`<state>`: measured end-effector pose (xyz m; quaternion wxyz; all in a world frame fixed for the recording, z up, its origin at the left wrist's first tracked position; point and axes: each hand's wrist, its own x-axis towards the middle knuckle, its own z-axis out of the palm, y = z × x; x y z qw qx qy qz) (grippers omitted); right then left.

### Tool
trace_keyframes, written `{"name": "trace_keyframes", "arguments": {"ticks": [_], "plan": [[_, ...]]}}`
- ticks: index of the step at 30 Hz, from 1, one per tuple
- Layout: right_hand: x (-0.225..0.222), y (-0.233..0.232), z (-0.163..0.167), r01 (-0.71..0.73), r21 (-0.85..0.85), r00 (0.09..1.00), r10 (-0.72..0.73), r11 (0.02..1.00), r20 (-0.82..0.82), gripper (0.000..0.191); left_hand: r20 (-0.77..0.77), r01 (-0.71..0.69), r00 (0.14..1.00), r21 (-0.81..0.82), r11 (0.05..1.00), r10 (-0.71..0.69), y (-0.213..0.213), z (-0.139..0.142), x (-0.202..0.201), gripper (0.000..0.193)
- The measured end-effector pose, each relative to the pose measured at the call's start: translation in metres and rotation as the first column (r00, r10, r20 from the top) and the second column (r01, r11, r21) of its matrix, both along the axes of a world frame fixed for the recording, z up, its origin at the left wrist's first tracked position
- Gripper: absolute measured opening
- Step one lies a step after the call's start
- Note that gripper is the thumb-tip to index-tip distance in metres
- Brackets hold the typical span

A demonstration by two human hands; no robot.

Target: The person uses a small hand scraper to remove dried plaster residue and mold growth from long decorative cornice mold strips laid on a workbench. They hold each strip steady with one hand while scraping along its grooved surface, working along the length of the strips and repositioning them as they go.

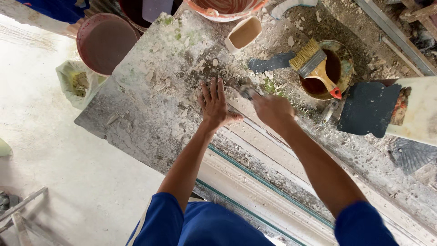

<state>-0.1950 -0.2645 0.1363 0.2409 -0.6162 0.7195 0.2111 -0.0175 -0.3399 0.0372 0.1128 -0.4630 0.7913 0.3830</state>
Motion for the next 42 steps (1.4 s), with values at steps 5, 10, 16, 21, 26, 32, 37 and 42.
{"name": "trace_keyframes", "arguments": {"ticks": [5,10,16,21,26,32,37,42], "plan": [[-0.007,-0.028,-0.049,-0.094,0.148,0.989,0.110,0.985,-0.104,0.040,-0.098,-0.032,0.995,-0.074,0.997,0.025,0.005,-0.009,0.005,0.167],[-0.091,0.132,-0.044,0.285,0.243,0.945,-0.314,0.927,0.090,0.058,-0.048,-0.028,0.998,-0.021,0.999,0.027,0.008,-0.009,0.005,0.165],[-0.133,0.242,-0.030,0.487,0.239,0.811,-0.537,0.840,0.233,0.060,-0.079,0.002,0.997,-0.036,0.999,-0.005,0.014,-0.015,0.007,0.164],[-0.072,0.182,-0.075,0.605,0.047,0.683,-0.549,0.795,0.481,0.061,-0.063,0.040,0.997,-0.089,0.995,-0.046,0.028,-0.024,0.015,0.162],[-0.089,0.289,-0.059,0.800,0.264,0.405,-0.809,0.539,0.426,0.061,-0.050,0.077,0.995,-0.085,0.993,-0.082,0.043,-0.018,0.022,0.158],[-0.158,0.540,0.035,0.928,-0.141,0.371,-0.895,0.346,0.246,0.047,0.055,0.059,0.997,0.019,0.998,-0.060,0.052,0.008,0.018,0.159],[-0.092,0.625,0.037,0.873,-0.066,-0.407,-0.796,-0.484,0.448,0.056,0.068,0.081,0.994,0.009,0.997,-0.081,0.062,0.014,0.023,0.155],[0.087,0.628,-0.017,0.691,-0.215,-0.342,-0.574,-0.690,0.745,0.087,0.121,0.181,0.979,-0.155,0.971,-0.163,0.081,0.008,0.044,0.145]]}}
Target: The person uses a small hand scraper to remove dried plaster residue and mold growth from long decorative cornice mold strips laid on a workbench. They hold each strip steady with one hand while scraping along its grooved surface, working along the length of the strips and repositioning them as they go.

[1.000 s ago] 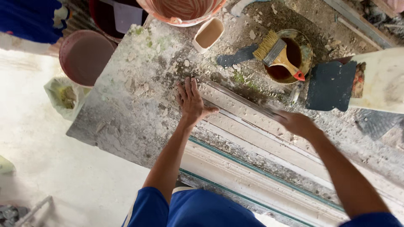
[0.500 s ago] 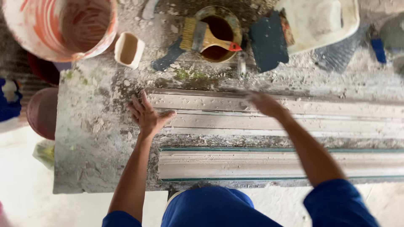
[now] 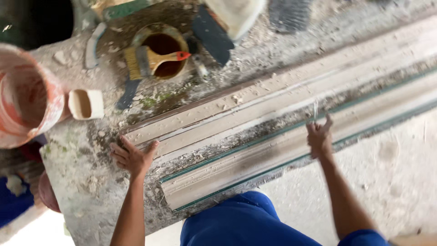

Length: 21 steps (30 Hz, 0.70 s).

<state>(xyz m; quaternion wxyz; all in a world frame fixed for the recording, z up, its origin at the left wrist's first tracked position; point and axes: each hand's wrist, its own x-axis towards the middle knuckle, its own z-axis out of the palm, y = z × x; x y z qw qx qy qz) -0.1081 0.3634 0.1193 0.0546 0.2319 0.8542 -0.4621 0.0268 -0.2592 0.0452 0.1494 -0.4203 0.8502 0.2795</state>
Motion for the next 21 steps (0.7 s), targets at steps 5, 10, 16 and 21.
{"name": "trace_keyframes", "arguments": {"ticks": [5,10,16,21], "plan": [[0.184,-0.023,-0.035,0.770,-0.232,0.634,-0.755,0.594,0.169,0.040,-0.049,0.110,0.991,-0.204,0.973,-0.123,0.027,-0.013,0.023,0.102],[0.283,-0.092,-0.074,0.803,-0.557,0.595,-0.350,0.214,0.724,0.018,-0.285,0.335,0.819,-0.467,0.818,-0.499,0.039,-0.036,0.081,0.025],[0.350,-0.163,-0.060,0.691,-0.704,0.720,-0.066,0.162,0.691,0.037,-0.393,0.429,0.712,-0.412,0.804,-0.582,0.011,-0.046,0.196,0.013],[0.413,-0.209,-0.052,0.373,-0.488,0.806,-0.016,0.789,0.591,0.013,-0.234,0.459,0.826,-0.249,0.853,-0.512,-0.004,-0.025,0.261,0.032]]}}
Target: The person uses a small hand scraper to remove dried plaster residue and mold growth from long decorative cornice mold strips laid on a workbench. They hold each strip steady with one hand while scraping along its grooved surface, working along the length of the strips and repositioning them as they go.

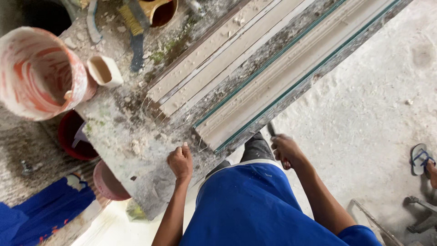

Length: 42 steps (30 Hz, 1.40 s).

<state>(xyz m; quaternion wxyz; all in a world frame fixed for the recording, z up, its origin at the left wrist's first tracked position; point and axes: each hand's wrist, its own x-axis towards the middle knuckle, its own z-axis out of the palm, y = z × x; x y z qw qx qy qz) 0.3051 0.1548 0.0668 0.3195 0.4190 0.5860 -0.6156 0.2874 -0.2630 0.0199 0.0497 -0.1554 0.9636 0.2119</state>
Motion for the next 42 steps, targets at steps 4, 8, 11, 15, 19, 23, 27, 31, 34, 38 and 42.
{"name": "trace_keyframes", "arguments": {"ticks": [4,8,11,15,19,23,27,31,34,38,42], "plan": [[0.020,-0.056,-0.021,-0.853,0.509,0.213,0.967,0.114,0.142,0.043,-0.495,0.157,0.869,0.277,0.948,0.001,0.005,0.018,0.023,0.023],[0.006,-0.092,-0.002,-0.731,0.677,0.147,0.988,0.081,0.040,0.054,-0.139,0.048,0.990,0.264,0.963,-0.011,0.016,0.028,0.027,0.025],[-0.003,-0.082,0.032,-0.737,0.613,0.321,0.946,0.284,-0.051,0.056,-0.032,-0.007,0.999,0.101,0.995,0.010,0.029,0.032,0.027,0.031],[-0.004,-0.023,0.050,-0.491,0.548,0.656,0.701,0.677,-0.279,0.055,-0.441,0.080,0.896,0.250,0.965,0.040,0.065,0.037,0.022,0.025],[-0.007,0.051,0.026,-0.461,0.440,0.816,0.563,0.771,-0.132,0.048,-0.297,0.073,0.955,0.255,0.964,0.006,0.129,0.042,0.002,0.027],[-0.013,0.133,0.018,-0.278,0.544,0.804,0.502,0.792,-0.320,0.065,-0.131,0.118,0.985,0.035,0.992,-0.113,0.239,0.043,-0.050,0.037],[-0.026,0.224,0.041,-0.283,0.526,0.810,0.493,0.802,-0.318,0.057,-0.451,0.283,0.884,0.303,0.910,-0.125,0.371,0.050,-0.111,0.026],[-0.039,0.317,0.084,-0.285,0.509,0.857,0.454,0.812,-0.245,0.060,-0.399,0.321,0.909,0.497,0.806,-0.116,0.490,0.068,-0.147,0.029],[-0.064,0.373,0.109,-0.104,0.558,0.804,0.400,0.823,-0.440,0.055,-0.163,0.270,0.960,0.298,0.916,-0.230,0.557,0.081,-0.173,0.037],[-0.101,0.441,0.123,-0.097,0.523,0.887,0.312,0.847,-0.340,0.055,-0.288,0.338,0.928,0.386,0.858,-0.236,0.643,0.088,-0.203,0.037],[-0.156,0.513,0.112,-0.016,0.514,0.860,0.275,0.857,-0.431,0.055,-0.456,0.432,0.867,0.491,0.757,-0.200,0.733,0.081,-0.261,0.032]]}}
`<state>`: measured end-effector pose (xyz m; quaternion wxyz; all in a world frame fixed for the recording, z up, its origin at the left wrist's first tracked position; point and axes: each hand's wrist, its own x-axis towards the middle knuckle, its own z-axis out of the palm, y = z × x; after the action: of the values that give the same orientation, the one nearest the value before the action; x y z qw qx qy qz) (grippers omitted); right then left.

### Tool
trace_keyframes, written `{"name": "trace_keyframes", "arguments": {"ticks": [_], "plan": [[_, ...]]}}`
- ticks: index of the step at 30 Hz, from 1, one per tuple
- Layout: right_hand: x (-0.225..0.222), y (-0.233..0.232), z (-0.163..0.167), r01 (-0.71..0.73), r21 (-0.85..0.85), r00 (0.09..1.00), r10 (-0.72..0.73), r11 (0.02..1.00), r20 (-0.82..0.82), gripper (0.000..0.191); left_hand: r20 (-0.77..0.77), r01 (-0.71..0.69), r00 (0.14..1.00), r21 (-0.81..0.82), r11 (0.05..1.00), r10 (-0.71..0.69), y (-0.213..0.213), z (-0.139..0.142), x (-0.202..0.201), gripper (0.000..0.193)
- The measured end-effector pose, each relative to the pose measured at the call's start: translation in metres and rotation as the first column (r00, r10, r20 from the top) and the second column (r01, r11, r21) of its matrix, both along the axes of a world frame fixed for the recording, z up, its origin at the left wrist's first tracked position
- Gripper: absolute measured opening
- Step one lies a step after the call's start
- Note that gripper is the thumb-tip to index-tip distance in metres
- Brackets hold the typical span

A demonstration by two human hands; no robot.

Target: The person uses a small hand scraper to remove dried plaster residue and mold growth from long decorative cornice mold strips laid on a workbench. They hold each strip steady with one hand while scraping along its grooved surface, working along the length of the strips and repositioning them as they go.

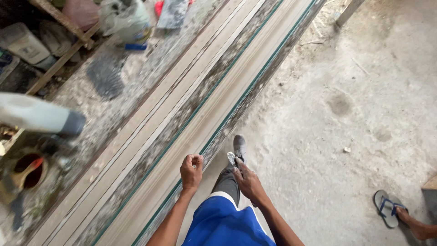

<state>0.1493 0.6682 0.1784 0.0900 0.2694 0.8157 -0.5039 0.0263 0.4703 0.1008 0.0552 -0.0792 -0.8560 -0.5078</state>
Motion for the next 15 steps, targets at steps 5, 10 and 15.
{"name": "trace_keyframes", "arguments": {"ticks": [5,10,15], "plan": [[-0.096,0.119,-0.006,-0.074,0.060,0.987,0.082,0.995,-0.136,0.054,0.352,-0.025,0.935,-0.062,0.998,0.045,0.127,-0.019,-0.086,0.039],[-0.188,0.256,0.032,-0.139,0.135,0.987,0.149,0.981,-0.068,0.052,-0.152,-0.004,0.988,0.097,0.995,0.019,0.271,0.000,-0.188,0.034],[-0.245,0.392,0.063,0.019,-0.061,0.963,-0.002,0.998,0.268,0.055,0.451,0.075,0.891,-0.014,0.997,-0.061,0.409,0.030,-0.266,0.040]]}}
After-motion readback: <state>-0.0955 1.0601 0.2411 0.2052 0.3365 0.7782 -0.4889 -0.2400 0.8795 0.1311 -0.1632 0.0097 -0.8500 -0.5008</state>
